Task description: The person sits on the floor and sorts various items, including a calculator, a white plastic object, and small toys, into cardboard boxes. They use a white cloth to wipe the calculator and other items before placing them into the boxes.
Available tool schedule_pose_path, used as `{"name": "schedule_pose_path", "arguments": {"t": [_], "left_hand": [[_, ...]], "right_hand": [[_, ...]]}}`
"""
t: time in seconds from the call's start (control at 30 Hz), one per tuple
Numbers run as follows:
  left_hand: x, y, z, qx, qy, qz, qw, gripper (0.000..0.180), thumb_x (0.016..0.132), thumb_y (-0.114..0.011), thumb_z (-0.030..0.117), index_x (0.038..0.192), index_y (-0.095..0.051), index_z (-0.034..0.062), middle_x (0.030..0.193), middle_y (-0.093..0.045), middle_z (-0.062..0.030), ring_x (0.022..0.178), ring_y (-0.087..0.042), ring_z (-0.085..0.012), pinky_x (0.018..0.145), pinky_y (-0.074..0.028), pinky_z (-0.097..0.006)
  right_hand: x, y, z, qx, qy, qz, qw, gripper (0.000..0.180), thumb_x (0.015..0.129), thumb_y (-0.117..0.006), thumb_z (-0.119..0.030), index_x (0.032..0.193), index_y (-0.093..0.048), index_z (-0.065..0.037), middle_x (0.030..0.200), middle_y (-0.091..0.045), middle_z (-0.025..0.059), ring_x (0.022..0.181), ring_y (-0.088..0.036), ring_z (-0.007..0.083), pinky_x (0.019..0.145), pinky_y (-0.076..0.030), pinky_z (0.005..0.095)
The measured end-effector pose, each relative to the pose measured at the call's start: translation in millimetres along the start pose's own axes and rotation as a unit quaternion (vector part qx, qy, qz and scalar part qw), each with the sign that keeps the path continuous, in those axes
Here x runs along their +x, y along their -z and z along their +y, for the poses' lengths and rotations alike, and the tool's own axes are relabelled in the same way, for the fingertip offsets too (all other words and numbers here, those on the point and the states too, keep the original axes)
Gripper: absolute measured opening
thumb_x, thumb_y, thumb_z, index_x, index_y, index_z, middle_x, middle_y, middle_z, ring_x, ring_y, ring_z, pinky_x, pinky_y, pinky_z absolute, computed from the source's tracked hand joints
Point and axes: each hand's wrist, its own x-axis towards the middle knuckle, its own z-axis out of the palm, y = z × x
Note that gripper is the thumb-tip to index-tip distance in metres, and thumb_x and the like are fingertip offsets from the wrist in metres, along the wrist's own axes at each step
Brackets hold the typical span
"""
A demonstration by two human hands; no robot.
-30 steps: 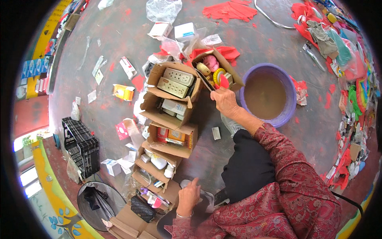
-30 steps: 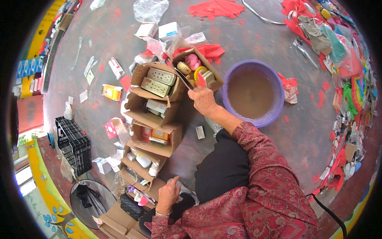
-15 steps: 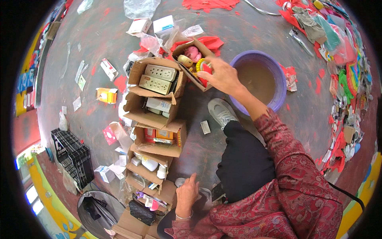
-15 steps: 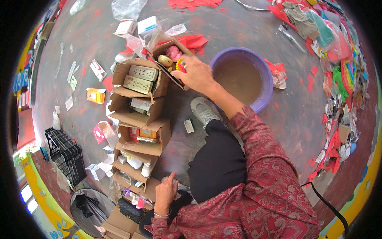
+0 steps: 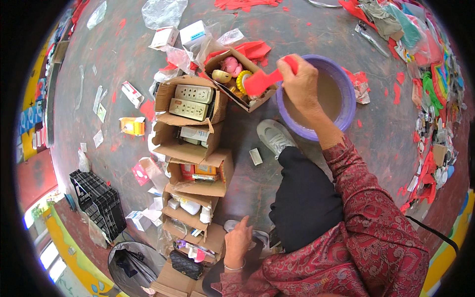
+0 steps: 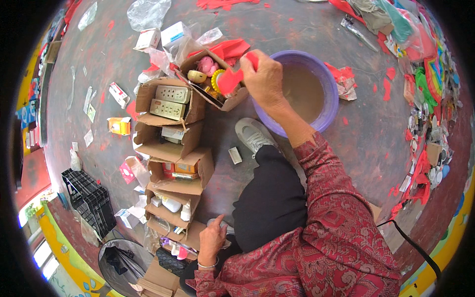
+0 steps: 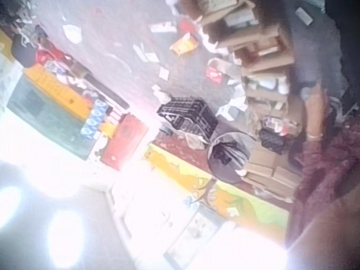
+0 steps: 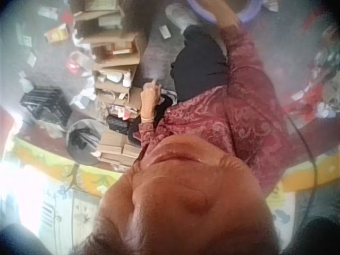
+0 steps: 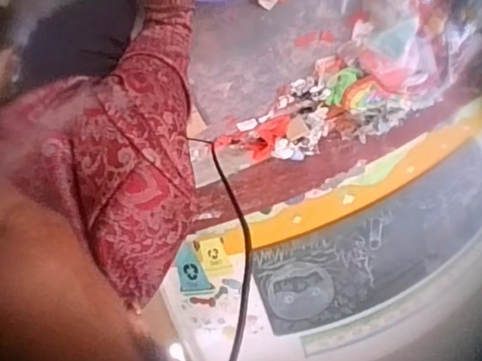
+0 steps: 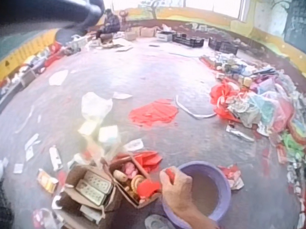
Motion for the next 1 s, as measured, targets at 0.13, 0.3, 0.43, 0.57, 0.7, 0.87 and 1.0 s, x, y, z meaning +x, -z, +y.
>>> {"name": "schedule_pose_path", "arguments": {"t": [0.13, 0.3, 0.43, 0.57, 0.7, 0.87, 1.0], "left_hand": [[-0.3, -2.3, -5.5, -0.041, 0.007, 0.019, 0.999, 0.034, 0.078, -0.055, 0.017, 0.112, -0.051, 0.0103, 0.081, -0.061, -0.0148, 0.067, -0.059, -0.0321, 0.058, -0.047, -0.040], [7.4, 7.5, -6.1, -0.311, 0.040, 0.074, 0.947, 0.049, 0.078, -0.056, 0.010, 0.125, -0.040, 0.0070, 0.077, -0.061, -0.0101, 0.062, -0.058, -0.0231, 0.057, -0.047, -0.034], [13.0, 32.9, -3.7, -0.689, 0.088, 0.113, 0.711, 0.067, 0.081, -0.059, 0.024, 0.135, -0.023, 0.0045, 0.092, -0.057, -0.0120, 0.058, -0.051, -0.0071, 0.052, -0.043, -0.019], [26.8, 53.2, 15.1, -0.770, 0.000, 0.167, 0.616, 0.067, 0.083, -0.051, 0.044, 0.134, -0.024, 0.0086, 0.112, -0.051, -0.0170, 0.060, -0.056, -0.0123, 0.045, -0.044, -0.021], [23.1, 49.8, 6.1, -0.822, 0.069, 0.176, 0.538, 0.058, 0.087, -0.043, 0.046, 0.128, -0.034, 0.0061, 0.108, -0.053, -0.0150, 0.065, -0.055, -0.0157, 0.054, -0.046, -0.024], [18.9, 30.5, -15.0, -0.810, 0.150, 0.189, 0.535, 0.044, 0.085, -0.050, 0.038, 0.097, -0.053, -0.0045, 0.081, -0.058, -0.0130, 0.070, -0.057, -0.0229, 0.064, -0.048, -0.034], [16.8, 37.4, -6.6, -0.779, 0.155, 0.149, 0.589, 0.042, 0.082, -0.055, 0.036, 0.093, -0.054, -0.0049, 0.081, -0.059, -0.0148, 0.071, -0.058, -0.0238, 0.064, -0.049, -0.036]], "right_hand": [[10.6, 20.7, -15.4, 0.132, -0.074, 0.077, 0.985, 0.012, 0.080, -0.056, -0.012, 0.079, -0.059, -0.001, 0.062, -0.059, 0.0098, 0.055, -0.059, 0.0194, 0.049, -0.043, 0.0288], [-2.9, 11.8, -2.5, 0.478, -0.271, -0.058, 0.834, 0.011, 0.080, -0.057, -0.007, 0.089, -0.058, -0.003, 0.075, -0.061, 0.0072, 0.059, -0.060, 0.0136, 0.043, -0.044, 0.0219], [-67.9, -21.5, -40.1, 0.443, -0.303, -0.390, 0.748, 0.019, 0.078, -0.055, -0.001, 0.096, -0.056, -0.001, 0.082, -0.062, 0.0116, 0.061, -0.061, 0.0166, 0.051, -0.048, 0.0233], [-123.9, -45.2, -58.0, 0.397, -0.270, -0.647, 0.592, 0.024, 0.078, -0.055, -0.003, 0.101, -0.054, 0.001, 0.083, -0.062, 0.0111, 0.066, -0.061, 0.0143, 0.054, -0.049, 0.0239], [-157.4, -46.3, -69.3, 0.306, -0.263, -0.788, 0.465, 0.024, 0.078, -0.055, -0.004, 0.101, -0.053, 0.001, 0.080, -0.062, 0.0091, 0.064, -0.058, 0.0106, 0.054, -0.047, 0.0230], [-102.9, -53.3, -75.5, -0.006, 0.293, -0.614, 0.733, 0.021, 0.084, -0.045, -0.022, 0.081, -0.058, -0.006, 0.078, -0.059, 0.0109, 0.066, -0.058, 0.0250, 0.054, -0.046, 0.0355], [-7.9, -90.4, -24.2, -0.074, 0.136, -0.275, 0.949, 0.015, 0.077, -0.049, -0.016, 0.078, -0.057, -0.005, 0.075, -0.057, 0.0150, 0.077, -0.058, 0.0313, 0.066, -0.047, 0.0427]]}}
